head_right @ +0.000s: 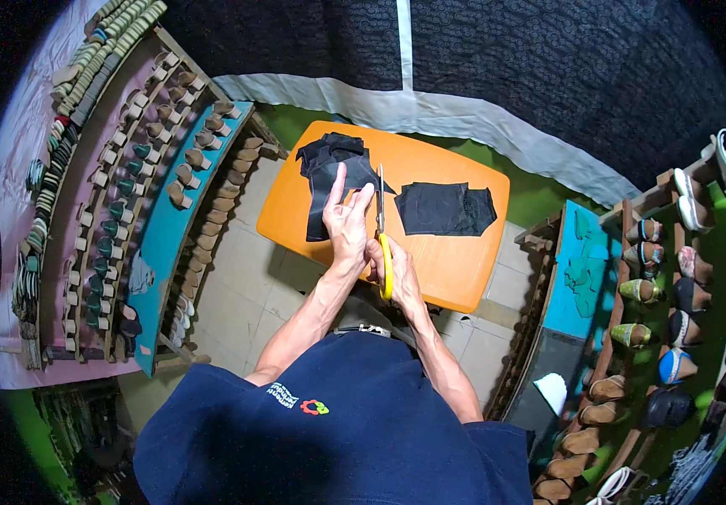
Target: The person uses yellow-handled scissors to cut a stack of black fabric pieces on an orange table. They trim the edges of the fabric, following a pre-drawn outline, and separate the cut pieces from the main stack.
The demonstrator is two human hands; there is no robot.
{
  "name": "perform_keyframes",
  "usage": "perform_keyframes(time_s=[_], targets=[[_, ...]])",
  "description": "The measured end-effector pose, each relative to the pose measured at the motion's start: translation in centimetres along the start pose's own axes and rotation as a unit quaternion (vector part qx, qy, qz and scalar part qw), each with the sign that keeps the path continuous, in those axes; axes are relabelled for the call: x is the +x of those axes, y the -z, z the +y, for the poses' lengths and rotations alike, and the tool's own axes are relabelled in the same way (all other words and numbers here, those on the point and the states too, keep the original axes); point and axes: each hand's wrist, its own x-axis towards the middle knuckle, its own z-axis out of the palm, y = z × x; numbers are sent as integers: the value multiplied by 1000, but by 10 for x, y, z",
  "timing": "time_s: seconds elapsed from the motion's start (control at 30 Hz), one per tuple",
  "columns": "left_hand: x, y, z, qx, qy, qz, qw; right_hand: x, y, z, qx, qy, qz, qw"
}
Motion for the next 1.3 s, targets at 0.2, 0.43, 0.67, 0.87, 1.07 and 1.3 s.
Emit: perform_keyframes(time_s=[0.2,0.43,0.67,0.87,1.07,1.3], targets=[[0,4,2,-5,2,13,1000,5,-4,5,-12,-9,-10,1000],[-1,3,6,3,15,36,999,4,-6,-4,-40,-31,-23,998],[4,6,-2,-40,26,33,998,8,-5,10,13,-26,-19,999],[7,11,-4,-58,36,17,998,7,0,14,16,-50,-42,998],[6,11,-5,-51,35,17,998,10,2,22,-6,-48,-40,998],[5,10,-6,-39,31,5,999,9,2,20,-17,-59,-21,998]])
